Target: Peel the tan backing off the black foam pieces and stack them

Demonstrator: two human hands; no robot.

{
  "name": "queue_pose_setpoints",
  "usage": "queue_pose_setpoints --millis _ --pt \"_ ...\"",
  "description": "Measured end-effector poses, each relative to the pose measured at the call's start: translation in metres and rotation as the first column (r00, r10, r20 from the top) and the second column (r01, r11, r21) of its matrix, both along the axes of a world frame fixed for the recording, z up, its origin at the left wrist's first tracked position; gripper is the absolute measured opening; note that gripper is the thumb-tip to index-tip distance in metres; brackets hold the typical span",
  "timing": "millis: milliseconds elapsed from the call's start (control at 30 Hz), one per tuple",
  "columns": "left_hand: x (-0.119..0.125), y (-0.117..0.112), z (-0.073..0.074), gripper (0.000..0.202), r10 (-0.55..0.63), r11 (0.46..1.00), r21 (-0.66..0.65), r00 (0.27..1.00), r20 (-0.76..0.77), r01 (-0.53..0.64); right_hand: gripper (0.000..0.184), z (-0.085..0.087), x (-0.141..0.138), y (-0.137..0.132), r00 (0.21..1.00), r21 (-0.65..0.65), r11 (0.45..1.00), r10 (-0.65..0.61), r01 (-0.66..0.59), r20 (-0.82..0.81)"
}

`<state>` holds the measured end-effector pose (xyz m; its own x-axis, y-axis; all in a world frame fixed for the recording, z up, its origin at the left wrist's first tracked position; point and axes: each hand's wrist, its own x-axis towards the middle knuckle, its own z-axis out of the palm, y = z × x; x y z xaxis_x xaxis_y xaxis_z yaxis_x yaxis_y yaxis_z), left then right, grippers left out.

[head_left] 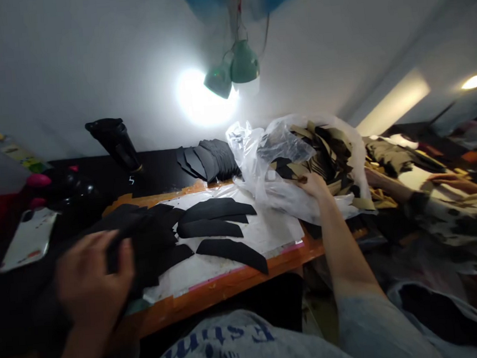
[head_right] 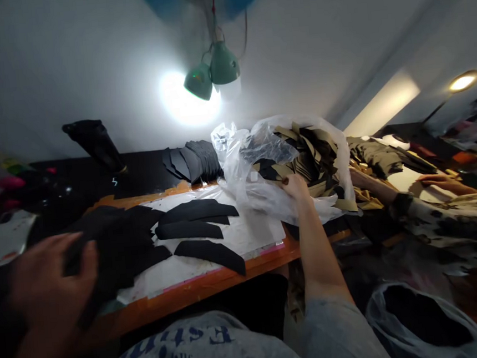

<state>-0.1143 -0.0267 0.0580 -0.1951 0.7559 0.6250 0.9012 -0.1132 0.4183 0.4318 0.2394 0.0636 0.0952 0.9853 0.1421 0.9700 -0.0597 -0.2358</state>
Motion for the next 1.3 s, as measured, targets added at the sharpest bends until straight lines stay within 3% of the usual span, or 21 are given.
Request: queue_pose_setpoints --millis 33,100,167,233,300,367,500,667,800,933,1000,1133,1300 --pt "0.025 0.011 0.000 0.038 -0.053 0.996 0.060 0.986 -0.156 0.063 0.018 -0.004 0.001 0.004 1.000 -0.015 1.000 0.020 -0.020 -0.003" --pt "0.067 0.035 -0.011 0.031 -0.298 0.954 -0.060 0.920 -0.253 0.293 0.024 -0.010 0.005 0.008 0.999 -0.023 0.998 0.052 -0.052 -0.010" --pt "0.096 0.059 -0.030 0.034 -0.369 0.925 -0.209 0.885 -0.284 0.318 0.032 -0.014 0.009 0.010 0.995 -0.040 0.994 0.102 -0.103 -0.020" --pt "0.113 0.073 -0.051 0.044 -0.371 0.893 -0.381 0.870 -0.324 0.239 0.031 -0.016 0.013 0.012 0.987 -0.072 0.984 0.159 -0.161 -0.027" --pt "0.126 0.073 -0.068 0.049 -0.395 0.842 -0.501 0.862 -0.319 0.200 0.023 -0.016 0.019 0.011 0.982 -0.081 0.979 0.188 -0.189 -0.022" --pt "0.139 0.062 -0.079 0.048 -0.430 0.812 -0.539 0.855 -0.289 0.226 0.023 -0.016 0.026 0.008 0.985 -0.048 0.984 0.174 -0.174 -0.004" --pt "0.163 0.037 -0.090 0.049 -0.397 0.847 -0.482 0.872 -0.287 0.226 0.033 -0.021 0.039 0.001 0.987 -0.035 0.986 0.163 -0.163 -0.001" --pt "0.163 0.034 -0.092 0.061 -0.407 0.867 -0.411 0.876 -0.258 0.282 0.055 -0.029 0.040 -0.003 0.978 -0.064 0.976 0.209 -0.210 -0.018" --pt "0.147 0.032 -0.089 0.056 -0.577 0.794 -0.396 0.778 -0.249 0.462 0.082 -0.023 0.035 -0.010 0.981 0.017 0.981 0.195 -0.194 -0.019" --pt "0.138 0.030 -0.090 0.036 -0.721 0.690 -0.350 0.647 -0.250 0.634 0.047 -0.015 0.036 -0.011 0.964 0.034 0.965 0.261 -0.260 -0.042" --pt "0.138 0.031 -0.091 0.034 -0.745 0.667 -0.301 0.613 -0.262 0.682 0.033 -0.013 0.036 -0.010 0.951 0.007 0.952 0.307 -0.307 -0.032" --pt "0.139 0.032 -0.084 0.031 -0.714 0.698 -0.190 0.650 -0.261 0.690 0.029 -0.017 0.032 -0.008 0.935 -0.071 0.933 0.355 -0.353 0.025" --pt "0.132 0.024 -0.082 0.031 -0.684 0.724 -0.110 0.686 -0.248 0.681 0.038 -0.016 0.029 -0.009 0.945 -0.106 0.949 0.309 -0.298 0.111"
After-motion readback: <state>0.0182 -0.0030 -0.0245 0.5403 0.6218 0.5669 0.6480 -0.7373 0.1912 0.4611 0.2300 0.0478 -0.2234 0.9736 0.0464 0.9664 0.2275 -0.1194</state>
